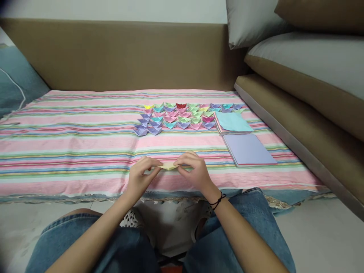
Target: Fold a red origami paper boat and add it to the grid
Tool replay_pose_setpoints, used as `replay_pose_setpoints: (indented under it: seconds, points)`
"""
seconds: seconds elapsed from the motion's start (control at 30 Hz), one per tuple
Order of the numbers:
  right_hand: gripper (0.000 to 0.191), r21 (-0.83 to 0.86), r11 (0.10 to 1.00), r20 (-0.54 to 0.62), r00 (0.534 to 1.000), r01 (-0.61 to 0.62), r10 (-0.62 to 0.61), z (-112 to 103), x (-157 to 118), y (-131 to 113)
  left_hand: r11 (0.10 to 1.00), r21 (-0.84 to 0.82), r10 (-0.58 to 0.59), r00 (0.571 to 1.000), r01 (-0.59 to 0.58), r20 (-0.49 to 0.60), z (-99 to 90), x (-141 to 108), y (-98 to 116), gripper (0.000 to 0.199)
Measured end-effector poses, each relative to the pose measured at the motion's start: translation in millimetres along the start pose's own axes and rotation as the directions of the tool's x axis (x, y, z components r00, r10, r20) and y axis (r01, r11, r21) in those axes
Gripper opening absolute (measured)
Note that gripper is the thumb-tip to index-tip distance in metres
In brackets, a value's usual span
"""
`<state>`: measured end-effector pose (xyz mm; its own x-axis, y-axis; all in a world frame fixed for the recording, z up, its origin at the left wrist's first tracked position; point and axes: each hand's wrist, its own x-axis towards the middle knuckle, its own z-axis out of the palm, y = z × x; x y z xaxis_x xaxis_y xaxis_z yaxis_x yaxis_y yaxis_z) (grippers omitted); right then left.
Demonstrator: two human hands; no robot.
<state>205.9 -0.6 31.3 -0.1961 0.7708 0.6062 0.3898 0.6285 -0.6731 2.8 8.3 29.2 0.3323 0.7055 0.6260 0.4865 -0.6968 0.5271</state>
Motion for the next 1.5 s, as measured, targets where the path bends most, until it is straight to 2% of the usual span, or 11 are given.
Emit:
replay_pose_setpoints:
  seconds: [0.07,0.13,0.23,0.37,0.5,0.67,0.77,0.9,1.07,1.4,1.5]
  points:
    - [0.017,-0.131,0.982,-0.076,0.986,0.139,-0.149,-1,0,-1,0.995,0.043,0.086,0.996,-0.085,-0.028,-3.0,0,2,0.010]
    - [0.019,-0.254,0.941,-0.061,0.967,0.224,-0.247,-1,-3,0,0.986,0.095,0.141,0.990,-0.138,-0.023,-3.4,-4,1,0.014]
    - [0.018,-0.393,0.864,0.082,0.948,0.314,-0.307,-2,-12,3,0.966,0.157,0.196,0.977,-0.207,0.081,-0.6,-15,-5,0.018]
    - [0.018,-0.429,0.820,0.295,0.917,0.379,-0.269,-4,-25,6,0.945,0.168,0.236,0.942,-0.279,0.237,0.8,-29,-10,0.025]
    - [0.018,-0.335,0.909,0.356,0.927,0.247,-0.121,-7,-30,9,0.965,0.158,0.153,0.939,-0.210,0.309,-3.2,-30,-5,0.025]
    - [0.007,-0.219,0.974,0.204,0.974,-0.058,0.104,-2,-25,10,0.989,0.143,-0.067,0.971,0.035,0.228,1.1,-21,-2,0.008]
    - [0.020,-0.208,0.963,0.118,0.972,-0.174,0.201,3,-21,11,0.980,0.133,-0.175,0.966,0.151,0.191,7.3,-18,-5,0.007]
    - [0.017,-0.179,0.964,0.102,0.971,-0.197,0.218,5,-21,13,0.974,0.114,-0.212,0.968,0.197,0.137,12.1,-18,-9,0.024]
    - [0.028,-0.185,0.956,0.096,0.964,-0.230,0.250,5,-20,13,0.971,0.060,-0.237,0.965,0.231,0.110,15.2,-20,-10,0.025]
    - [0.019,-0.137,0.977,-0.003,0.986,-0.164,0.165,7,-23,11,0.975,0.067,-0.218,0.974,0.214,0.061,17.4,-23,-10,0.025]
    - [0.014,-0.101,0.978,0.010,0.982,-0.184,0.186,6,-23,10,0.975,0.077,-0.216,0.974,0.210,0.066,17.4,-24,-11,0.026]
